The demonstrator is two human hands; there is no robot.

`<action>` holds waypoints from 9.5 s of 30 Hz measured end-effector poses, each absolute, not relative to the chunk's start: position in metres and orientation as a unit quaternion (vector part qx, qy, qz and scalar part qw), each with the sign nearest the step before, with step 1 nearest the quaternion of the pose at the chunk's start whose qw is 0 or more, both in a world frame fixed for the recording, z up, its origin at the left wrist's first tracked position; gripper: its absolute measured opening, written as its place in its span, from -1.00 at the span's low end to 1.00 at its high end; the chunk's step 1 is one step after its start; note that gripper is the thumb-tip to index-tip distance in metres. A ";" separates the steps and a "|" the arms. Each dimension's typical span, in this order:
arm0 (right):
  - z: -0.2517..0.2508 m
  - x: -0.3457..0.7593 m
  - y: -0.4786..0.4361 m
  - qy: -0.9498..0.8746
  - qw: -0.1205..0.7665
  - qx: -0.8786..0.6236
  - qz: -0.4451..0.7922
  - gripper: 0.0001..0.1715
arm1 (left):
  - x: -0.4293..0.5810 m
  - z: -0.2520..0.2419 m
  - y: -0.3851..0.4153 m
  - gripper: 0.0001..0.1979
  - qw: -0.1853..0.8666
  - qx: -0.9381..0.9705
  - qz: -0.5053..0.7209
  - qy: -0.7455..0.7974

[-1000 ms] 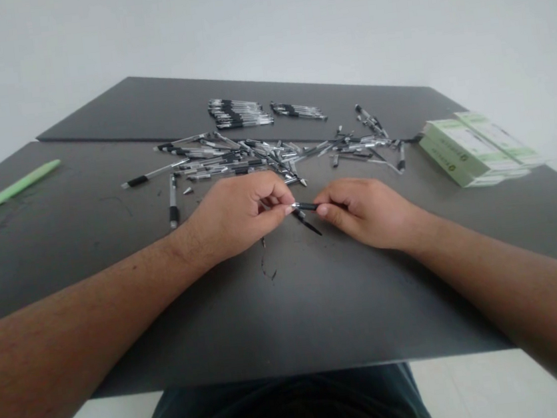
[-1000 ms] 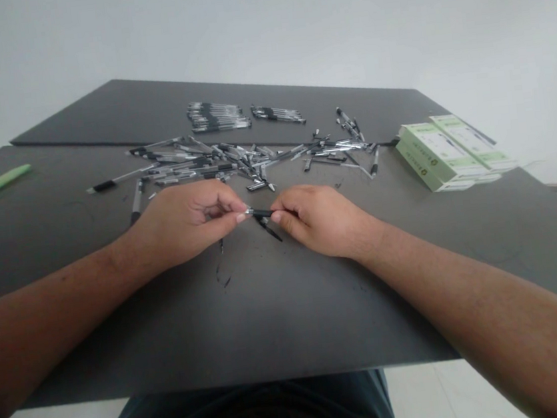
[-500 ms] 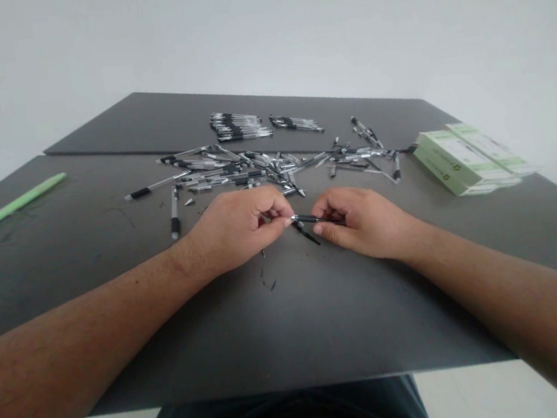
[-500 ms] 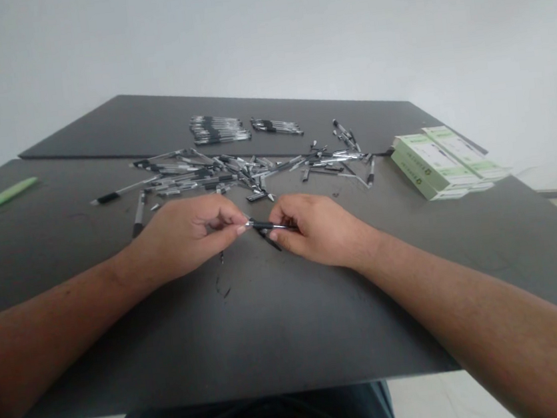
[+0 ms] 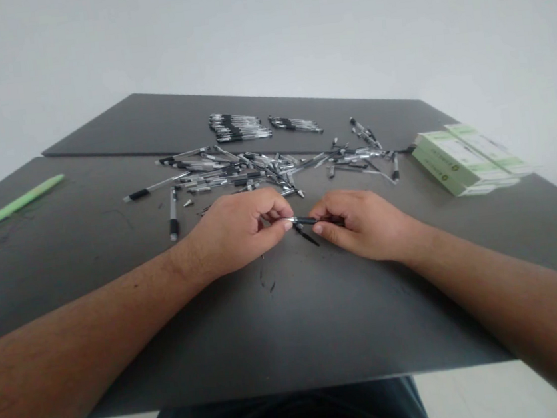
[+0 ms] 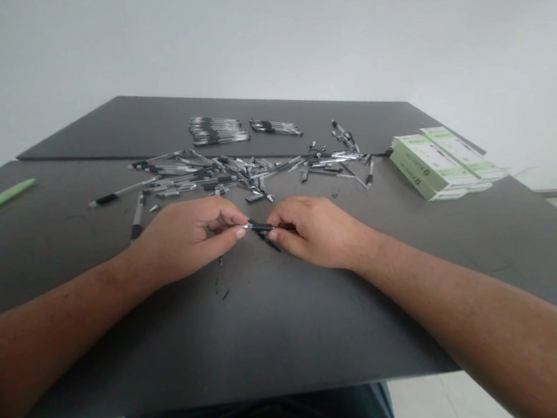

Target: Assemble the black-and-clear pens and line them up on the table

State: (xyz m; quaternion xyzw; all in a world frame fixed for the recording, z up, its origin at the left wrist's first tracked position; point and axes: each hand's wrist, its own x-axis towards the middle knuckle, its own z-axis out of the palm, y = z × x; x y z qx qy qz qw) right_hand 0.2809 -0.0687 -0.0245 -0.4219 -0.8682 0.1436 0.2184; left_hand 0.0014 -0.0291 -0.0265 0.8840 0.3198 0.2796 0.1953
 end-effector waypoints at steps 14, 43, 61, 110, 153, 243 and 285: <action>-0.021 0.280 -0.071 -0.883 0.211 -0.398 0.133 -0.80 | 0.000 -0.020 -0.032 -0.73 0.111 0.918 0.232 0.302; -0.025 0.282 -0.071 -0.855 0.263 -0.425 0.136 -0.91 | 0.000 -0.019 -0.032 -0.74 0.130 0.898 0.255 0.334; -0.026 0.284 -0.069 -0.864 0.251 -0.415 0.136 -0.83 | 0.000 -0.018 -0.032 -0.72 0.113 0.912 0.237 0.314; -0.031 0.296 -0.055 -0.786 0.325 -0.519 0.092 -0.77 | -0.005 -0.046 0.016 -0.52 0.055 0.960 0.168 0.217; -0.028 0.300 -0.055 -0.811 0.286 -0.504 0.077 -0.75 | -0.009 -0.028 -0.005 -0.76 0.094 0.887 0.297 0.340; -0.026 0.298 -0.059 -0.813 0.311 -0.482 0.100 -0.67 | -0.015 -0.019 -0.003 -0.55 0.107 0.846 0.301 0.427; -0.024 0.327 0.195 -0.727 -0.013 -0.674 -0.130 -0.50 | -0.004 -0.031 -0.012 -0.71 0.179 0.859 0.327 0.351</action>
